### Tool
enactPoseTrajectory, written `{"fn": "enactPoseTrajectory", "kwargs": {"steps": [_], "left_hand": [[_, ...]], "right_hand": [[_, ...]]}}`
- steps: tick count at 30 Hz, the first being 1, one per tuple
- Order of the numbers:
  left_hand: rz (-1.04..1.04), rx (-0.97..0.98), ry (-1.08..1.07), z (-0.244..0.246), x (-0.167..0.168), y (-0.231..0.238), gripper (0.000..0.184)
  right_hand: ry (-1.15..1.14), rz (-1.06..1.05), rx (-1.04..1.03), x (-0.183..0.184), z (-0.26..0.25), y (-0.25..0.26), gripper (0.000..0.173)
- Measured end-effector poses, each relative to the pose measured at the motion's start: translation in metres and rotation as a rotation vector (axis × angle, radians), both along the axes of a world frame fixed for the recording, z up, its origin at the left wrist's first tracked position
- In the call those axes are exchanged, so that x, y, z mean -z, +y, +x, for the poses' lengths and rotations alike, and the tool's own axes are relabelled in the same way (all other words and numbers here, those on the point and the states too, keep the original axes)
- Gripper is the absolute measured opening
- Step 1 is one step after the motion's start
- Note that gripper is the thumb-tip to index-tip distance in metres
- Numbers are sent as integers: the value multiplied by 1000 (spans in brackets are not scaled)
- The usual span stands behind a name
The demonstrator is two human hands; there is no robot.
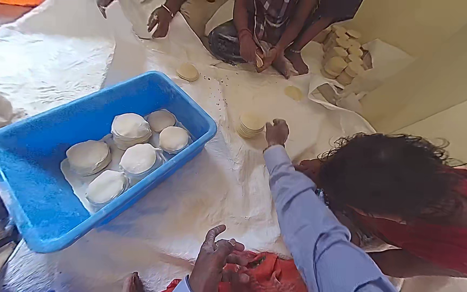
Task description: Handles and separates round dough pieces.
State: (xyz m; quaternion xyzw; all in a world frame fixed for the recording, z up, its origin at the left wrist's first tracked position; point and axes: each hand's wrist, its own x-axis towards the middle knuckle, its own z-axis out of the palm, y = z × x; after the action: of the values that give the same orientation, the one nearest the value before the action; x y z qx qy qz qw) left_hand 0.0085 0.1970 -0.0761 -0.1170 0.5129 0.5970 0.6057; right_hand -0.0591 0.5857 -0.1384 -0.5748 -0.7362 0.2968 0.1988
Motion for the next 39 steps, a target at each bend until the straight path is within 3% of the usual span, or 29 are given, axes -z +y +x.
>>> {"fn": "enactPoseTrajectory", "kwargs": {"steps": [3,7,9,13,16,19,21,23,24,26,29,35,39], "left_hand": [[13,87,98,-2,-2,3,46],[39,157,259,-3,-7,-5,37],[46,107,460,-5,-2,-12,38],[72,60,1013,-4,-18,-49,39],[129,-160,1285,25,-39,-106,31],[26,-372,1515,59,-39,-183,27],[-210,-414,1519,76,-41,-243,27],[-518,-341,1378,80,-46,-306,28],[-613,-363,1387,76,-31,-338,26],[-716,-351,1324,66,7,-401,26],[-743,-118,1107,44,33,-456,27],[-695,510,1039,-1,55,-438,59],[-750,811,983,-21,62,-415,60]], "right_hand": [[68,25,-229,5,50,-62,46],[-178,-70,-878,12,134,-193,49],[-182,-74,-1089,13,172,-234,52],[-166,-83,-1080,16,228,-278,41],[-184,-74,-941,23,244,-284,36],[-168,-129,-825,13,238,-286,36],[-175,-95,-798,20,238,-281,36],[-211,-59,-773,21,237,-283,34],[-232,-38,-768,19,236,-286,33],[-270,-1,-768,18,238,-290,32],[-325,14,-755,14,239,-296,32],[-396,44,-737,14,247,-295,34],[-412,41,-724,9,249,-301,34]]}}
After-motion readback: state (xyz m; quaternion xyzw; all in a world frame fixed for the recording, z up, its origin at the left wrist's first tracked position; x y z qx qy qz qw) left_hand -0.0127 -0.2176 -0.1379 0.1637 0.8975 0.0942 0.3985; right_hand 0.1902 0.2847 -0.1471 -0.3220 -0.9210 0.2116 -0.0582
